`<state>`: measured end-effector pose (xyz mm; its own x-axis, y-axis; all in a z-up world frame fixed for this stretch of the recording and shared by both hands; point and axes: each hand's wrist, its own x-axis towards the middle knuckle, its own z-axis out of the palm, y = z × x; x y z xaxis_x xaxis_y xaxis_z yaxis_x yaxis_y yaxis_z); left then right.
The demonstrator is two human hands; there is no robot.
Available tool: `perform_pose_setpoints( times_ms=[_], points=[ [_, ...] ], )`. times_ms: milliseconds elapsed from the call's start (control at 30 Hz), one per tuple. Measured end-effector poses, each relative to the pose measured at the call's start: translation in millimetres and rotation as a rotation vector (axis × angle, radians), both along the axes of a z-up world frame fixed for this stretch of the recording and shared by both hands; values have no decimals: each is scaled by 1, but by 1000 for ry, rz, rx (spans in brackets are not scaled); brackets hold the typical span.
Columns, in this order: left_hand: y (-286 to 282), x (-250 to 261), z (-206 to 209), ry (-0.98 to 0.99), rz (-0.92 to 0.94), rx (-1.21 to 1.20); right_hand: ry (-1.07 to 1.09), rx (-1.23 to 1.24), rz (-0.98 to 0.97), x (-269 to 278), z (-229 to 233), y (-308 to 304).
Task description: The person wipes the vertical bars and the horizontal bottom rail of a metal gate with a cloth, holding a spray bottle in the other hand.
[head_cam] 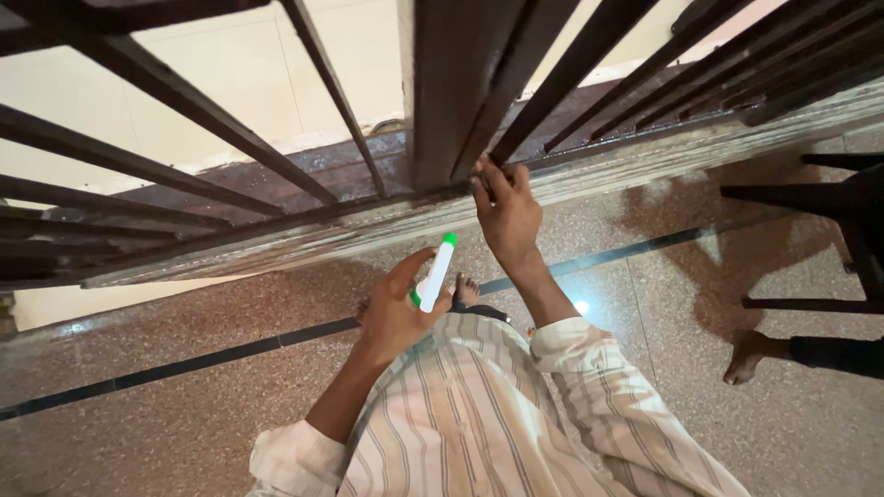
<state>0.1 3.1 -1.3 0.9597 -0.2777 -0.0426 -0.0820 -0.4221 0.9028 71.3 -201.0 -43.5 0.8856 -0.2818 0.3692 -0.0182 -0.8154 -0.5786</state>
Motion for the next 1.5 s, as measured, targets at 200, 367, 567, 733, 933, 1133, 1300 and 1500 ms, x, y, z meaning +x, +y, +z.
perform_pose_setpoints(
  times_ms=[200, 367, 567, 733, 933, 1133, 1300, 1500],
  points=[
    [7, 0, 2, 55, 32, -5, 175, -41, 209, -1, -6, -19],
    [4, 3, 9, -51, -21, -56, 423, -86, 261, 31, 1, -24],
    [-3, 8, 12, -1, -100, -14, 455, -121, 258, 39, -3, -21],
    [-3, 5, 6, 14, -121, -13, 425, 54, 270, -5, 16, -22],
    [0, 3, -3, -21, -92, 22, 83, 115, 235, -16, 25, -15],
    [-1, 7, -2, 1, -136, 20, 410, 23, 287, -3, 11, -11],
    [2, 5, 2, -74, -143, -38, 332, -25, 266, -3, 15, -20],
    [4, 5, 1, -198, -92, -10, 357, -5, 307, -7, -1, -29]
  ],
)
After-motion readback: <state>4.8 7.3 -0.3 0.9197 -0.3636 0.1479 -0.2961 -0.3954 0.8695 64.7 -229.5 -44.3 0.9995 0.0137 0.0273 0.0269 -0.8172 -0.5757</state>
